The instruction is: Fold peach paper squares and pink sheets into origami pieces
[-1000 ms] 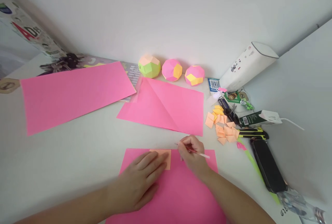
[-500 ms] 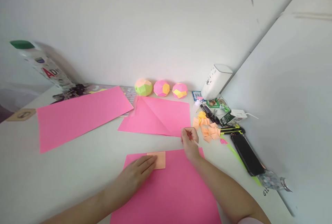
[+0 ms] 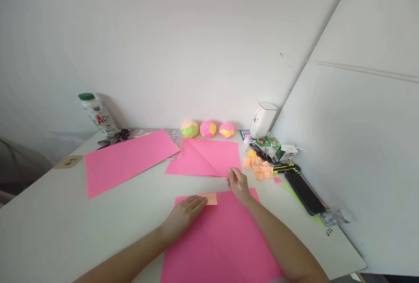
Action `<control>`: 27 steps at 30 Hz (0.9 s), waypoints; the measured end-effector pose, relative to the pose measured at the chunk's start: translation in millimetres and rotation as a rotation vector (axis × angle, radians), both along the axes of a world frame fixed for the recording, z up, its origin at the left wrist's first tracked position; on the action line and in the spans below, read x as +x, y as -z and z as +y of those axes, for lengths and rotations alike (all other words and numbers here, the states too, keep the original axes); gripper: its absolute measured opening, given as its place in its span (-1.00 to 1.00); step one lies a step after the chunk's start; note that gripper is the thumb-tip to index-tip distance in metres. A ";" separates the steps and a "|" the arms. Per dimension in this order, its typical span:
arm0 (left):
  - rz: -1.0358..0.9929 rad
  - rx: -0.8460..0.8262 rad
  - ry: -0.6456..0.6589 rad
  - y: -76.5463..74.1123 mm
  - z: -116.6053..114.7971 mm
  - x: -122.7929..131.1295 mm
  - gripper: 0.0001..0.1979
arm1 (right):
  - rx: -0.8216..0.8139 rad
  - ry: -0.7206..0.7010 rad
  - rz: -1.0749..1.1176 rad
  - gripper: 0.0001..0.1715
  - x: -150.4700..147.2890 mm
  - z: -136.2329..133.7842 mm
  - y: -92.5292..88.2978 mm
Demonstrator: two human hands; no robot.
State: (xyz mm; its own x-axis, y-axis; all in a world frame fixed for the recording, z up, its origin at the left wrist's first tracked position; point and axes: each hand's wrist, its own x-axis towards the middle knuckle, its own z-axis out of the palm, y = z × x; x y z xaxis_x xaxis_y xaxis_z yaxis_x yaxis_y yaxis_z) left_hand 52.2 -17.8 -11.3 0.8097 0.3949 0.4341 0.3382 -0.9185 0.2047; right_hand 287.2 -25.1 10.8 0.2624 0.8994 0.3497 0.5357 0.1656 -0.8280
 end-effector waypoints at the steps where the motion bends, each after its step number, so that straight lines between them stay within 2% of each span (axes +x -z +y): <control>1: -0.027 -0.008 -0.002 0.4 0.3 -0.5 -0.57 | 0.000 -0.035 -0.078 -0.67 2.8 -3.5 -3.4; 3: -0.087 -0.033 0.000 1.1 0.1 -1.1 -0.59 | 0.005 -0.083 -0.233 -0.71 10.3 -11.1 -9.7; 6: -0.195 -0.095 -0.024 1.0 0.3 -1.2 -0.59 | 0.017 -0.080 -0.427 -0.71 21.5 -22.1 -14.3; 10: -0.364 -0.232 -0.164 -8.9 9.2 -6.7 -0.63 | 0.034 -0.051 -0.621 -0.72 27.0 -29.3 -9.7; 13: -0.480 -0.378 -0.320 -24.7 22.7 -24.1 -0.66 | 0.039 -0.043 -0.710 -0.72 24.8 -29.1 -3.8; 17: -0.589 -0.588 -0.503 -39.9 32.4 -62.1 -0.64 | 0.046 -0.015 -0.767 -0.70 22.5 -28.3 1.1; 20: -0.599 -0.745 -0.536 -35.7 26.6 -86.5 -0.60 | 0.059 0.010 -0.799 -0.69 23.4 -28.5 1.7; 23: -0.610 -0.916 -0.525 -25.5 17.9 -96.5 -0.56 | 0.071 0.012 -0.835 -0.69 24.6 -28.4 0.0; 27: -0.629 -0.907 -0.513 -25.7 11.5 -95.0 -0.56 | 0.075 -0.017 -0.874 -0.69 25.5 -28.4 -2.6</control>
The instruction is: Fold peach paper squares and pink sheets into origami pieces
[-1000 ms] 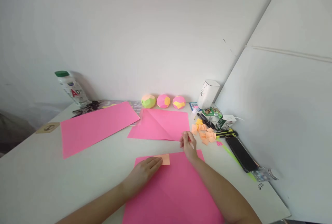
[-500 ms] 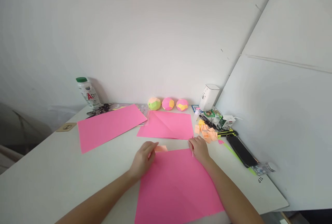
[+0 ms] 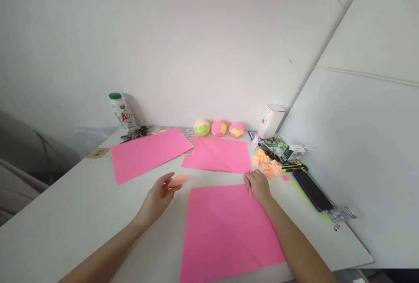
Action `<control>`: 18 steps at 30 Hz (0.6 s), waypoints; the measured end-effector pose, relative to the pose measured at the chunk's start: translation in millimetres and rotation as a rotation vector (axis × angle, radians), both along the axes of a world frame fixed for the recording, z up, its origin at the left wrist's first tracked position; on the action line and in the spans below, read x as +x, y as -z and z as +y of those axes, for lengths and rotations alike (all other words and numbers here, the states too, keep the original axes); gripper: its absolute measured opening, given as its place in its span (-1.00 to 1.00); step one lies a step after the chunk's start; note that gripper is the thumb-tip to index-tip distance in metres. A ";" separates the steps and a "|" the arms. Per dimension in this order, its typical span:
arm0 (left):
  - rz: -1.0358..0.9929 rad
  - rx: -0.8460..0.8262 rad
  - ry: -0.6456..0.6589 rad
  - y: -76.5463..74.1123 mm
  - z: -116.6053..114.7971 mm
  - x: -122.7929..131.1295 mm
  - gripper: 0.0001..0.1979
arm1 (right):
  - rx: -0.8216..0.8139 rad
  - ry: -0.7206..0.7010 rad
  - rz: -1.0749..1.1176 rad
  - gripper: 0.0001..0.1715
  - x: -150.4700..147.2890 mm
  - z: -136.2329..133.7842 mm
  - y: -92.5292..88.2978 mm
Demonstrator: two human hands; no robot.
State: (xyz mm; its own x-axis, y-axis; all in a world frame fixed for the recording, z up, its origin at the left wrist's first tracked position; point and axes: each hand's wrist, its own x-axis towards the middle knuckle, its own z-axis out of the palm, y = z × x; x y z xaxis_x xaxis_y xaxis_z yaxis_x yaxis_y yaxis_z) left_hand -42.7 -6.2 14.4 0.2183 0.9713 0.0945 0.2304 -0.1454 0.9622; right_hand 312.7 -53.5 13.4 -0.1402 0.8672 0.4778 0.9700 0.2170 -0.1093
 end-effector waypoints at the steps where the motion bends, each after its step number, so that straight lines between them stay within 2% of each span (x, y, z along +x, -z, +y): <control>1: 0.002 0.015 0.000 -3.0 -1.3 0.8 -0.61 | 0.000 -0.003 -0.006 -0.69 0.3 0.0 -0.1; 3: 0.017 0.051 0.008 -10.1 -4.5 1.6 -0.72 | 0.005 -0.003 -0.012 -0.70 1.3 0.0 0.3; 5: 0.033 0.094 0.034 -15.4 -8.4 1.7 -0.73 | 0.013 0.002 -0.014 -0.70 2.7 0.1 1.4; 8: 0.105 0.330 0.111 -14.6 -14.4 1.5 -0.72 | 0.026 0.014 -0.016 -0.70 4.3 0.4 3.0; 10: 0.209 0.554 0.164 -9.2 -17.7 1.1 -0.66 | 0.032 0.018 -0.024 -0.70 4.3 0.9 3.0; 12: 0.324 0.703 0.215 -3.2 -20.5 0.9 -0.52 | 0.034 0.016 -0.038 -0.71 3.5 1.6 2.0; 15: 0.431 0.827 0.297 1.9 -25.3 2.4 -0.36 | 0.034 0.002 -0.059 -0.71 2.0 2.7 -0.8; 18: 0.486 0.876 0.422 1.1 -31.7 7.0 -0.33 | 0.031 -0.017 -0.072 -0.69 1.3 3.2 -2.9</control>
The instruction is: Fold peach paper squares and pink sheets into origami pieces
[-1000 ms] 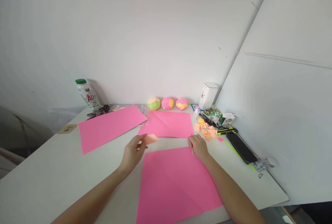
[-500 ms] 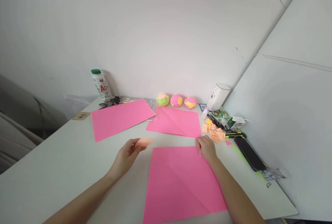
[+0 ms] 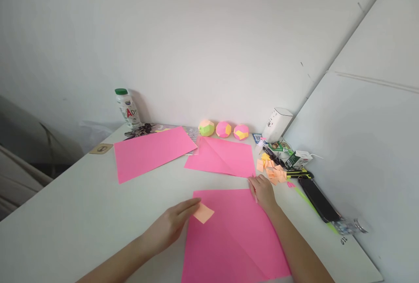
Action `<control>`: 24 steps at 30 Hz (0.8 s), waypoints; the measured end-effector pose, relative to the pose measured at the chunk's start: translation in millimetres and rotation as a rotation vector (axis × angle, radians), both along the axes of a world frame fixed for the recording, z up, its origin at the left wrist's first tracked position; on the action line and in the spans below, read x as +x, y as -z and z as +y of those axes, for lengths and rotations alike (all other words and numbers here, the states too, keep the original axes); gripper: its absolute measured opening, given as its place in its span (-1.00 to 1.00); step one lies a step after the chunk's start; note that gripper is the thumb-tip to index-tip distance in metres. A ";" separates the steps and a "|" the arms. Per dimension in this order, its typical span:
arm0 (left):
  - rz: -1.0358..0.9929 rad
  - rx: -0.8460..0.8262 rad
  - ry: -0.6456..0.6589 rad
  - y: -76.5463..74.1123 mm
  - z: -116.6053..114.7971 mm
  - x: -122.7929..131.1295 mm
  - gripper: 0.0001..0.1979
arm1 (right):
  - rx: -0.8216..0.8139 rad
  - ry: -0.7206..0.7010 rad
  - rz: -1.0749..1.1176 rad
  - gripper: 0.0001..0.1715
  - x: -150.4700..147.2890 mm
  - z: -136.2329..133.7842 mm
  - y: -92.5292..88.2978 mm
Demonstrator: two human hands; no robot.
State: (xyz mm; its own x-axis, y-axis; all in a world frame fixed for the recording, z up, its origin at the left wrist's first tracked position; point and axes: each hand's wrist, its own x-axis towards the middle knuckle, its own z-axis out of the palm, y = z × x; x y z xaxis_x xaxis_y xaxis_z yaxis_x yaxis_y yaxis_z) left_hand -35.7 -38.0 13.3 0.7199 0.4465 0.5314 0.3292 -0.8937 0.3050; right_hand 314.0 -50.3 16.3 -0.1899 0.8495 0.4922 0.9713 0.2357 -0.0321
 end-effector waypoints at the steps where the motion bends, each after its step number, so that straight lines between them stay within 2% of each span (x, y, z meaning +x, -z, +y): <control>1: 0.047 -0.021 0.044 -1.0 -2.3 2.0 -0.33 | -0.001 -0.006 -0.003 -0.69 -0.1 0.0 -0.3; 5: 0.218 -0.169 0.179 -5.2 -9.1 8.4 -0.35 | -0.009 -0.029 -0.002 -0.69 0.1 -0.3 0.8; 10: 0.271 -0.321 0.149 -10.0 -8.9 7.7 -0.32 | -0.029 -0.043 0.034 -0.70 2.0 -1.8 3.7; 14: 0.314 -0.425 0.153 -14.6 -7.1 6.4 -0.37 | -0.084 -0.076 0.062 -0.66 4.3 -3.2 5.7; 20: 0.260 -0.445 0.161 -16.2 -7.1 8.9 -0.51 | -0.043 -0.055 0.066 -0.68 5.5 -1.3 8.2; 24: 0.248 -0.449 0.173 -17.1 -6.8 10.1 -0.50 | -0.020 -0.058 0.054 -0.68 6.3 0.5 7.5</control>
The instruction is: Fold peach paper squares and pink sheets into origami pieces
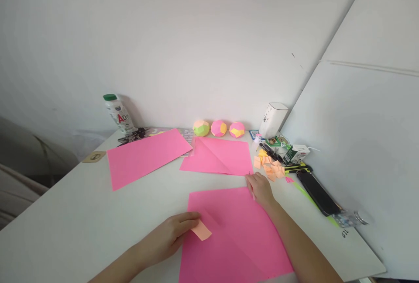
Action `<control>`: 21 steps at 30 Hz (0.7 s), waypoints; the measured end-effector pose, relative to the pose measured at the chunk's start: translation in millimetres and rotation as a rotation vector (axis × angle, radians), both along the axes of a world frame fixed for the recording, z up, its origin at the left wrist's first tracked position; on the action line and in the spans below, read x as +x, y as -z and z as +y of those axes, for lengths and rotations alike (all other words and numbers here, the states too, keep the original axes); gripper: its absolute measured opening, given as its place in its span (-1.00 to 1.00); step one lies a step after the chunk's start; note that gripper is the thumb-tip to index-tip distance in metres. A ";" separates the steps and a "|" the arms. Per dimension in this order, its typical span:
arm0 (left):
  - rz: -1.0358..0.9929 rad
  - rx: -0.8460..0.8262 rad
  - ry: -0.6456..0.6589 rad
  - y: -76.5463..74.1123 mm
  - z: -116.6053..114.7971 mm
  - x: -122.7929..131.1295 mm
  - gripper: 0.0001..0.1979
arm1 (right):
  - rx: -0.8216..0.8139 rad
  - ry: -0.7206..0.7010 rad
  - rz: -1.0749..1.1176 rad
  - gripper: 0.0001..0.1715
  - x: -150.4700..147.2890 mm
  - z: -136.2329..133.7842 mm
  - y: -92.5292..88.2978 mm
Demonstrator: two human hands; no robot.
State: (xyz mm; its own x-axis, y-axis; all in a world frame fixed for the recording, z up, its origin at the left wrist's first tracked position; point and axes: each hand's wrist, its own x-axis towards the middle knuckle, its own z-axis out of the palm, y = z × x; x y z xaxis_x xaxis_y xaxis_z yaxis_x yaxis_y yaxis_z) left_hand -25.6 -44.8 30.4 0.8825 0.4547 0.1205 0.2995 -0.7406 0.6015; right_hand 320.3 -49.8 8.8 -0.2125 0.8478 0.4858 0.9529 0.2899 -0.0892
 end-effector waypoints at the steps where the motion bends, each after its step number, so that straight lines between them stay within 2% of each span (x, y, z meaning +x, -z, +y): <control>1: -0.005 -0.004 0.003 -0.5 0.2 0.2 -0.50 | -0.001 -0.004 -0.001 -0.68 0.5 0.3 0.0; 8: -0.016 -0.005 0.006 -2.0 1.7 1.1 -0.60 | -0.021 -0.013 0.003 -0.66 2.9 0.7 1.5; 15: -0.036 -0.022 0.006 1.1 2.4 -0.2 -0.61 | -0.039 0.018 -0.008 -0.64 2.7 -11.3 -6.1; 21: -0.020 -0.061 0.013 -2.9 3.1 -1.8 -0.62 | -0.036 0.103 -0.063 -0.67 -12.9 -13.2 -6.0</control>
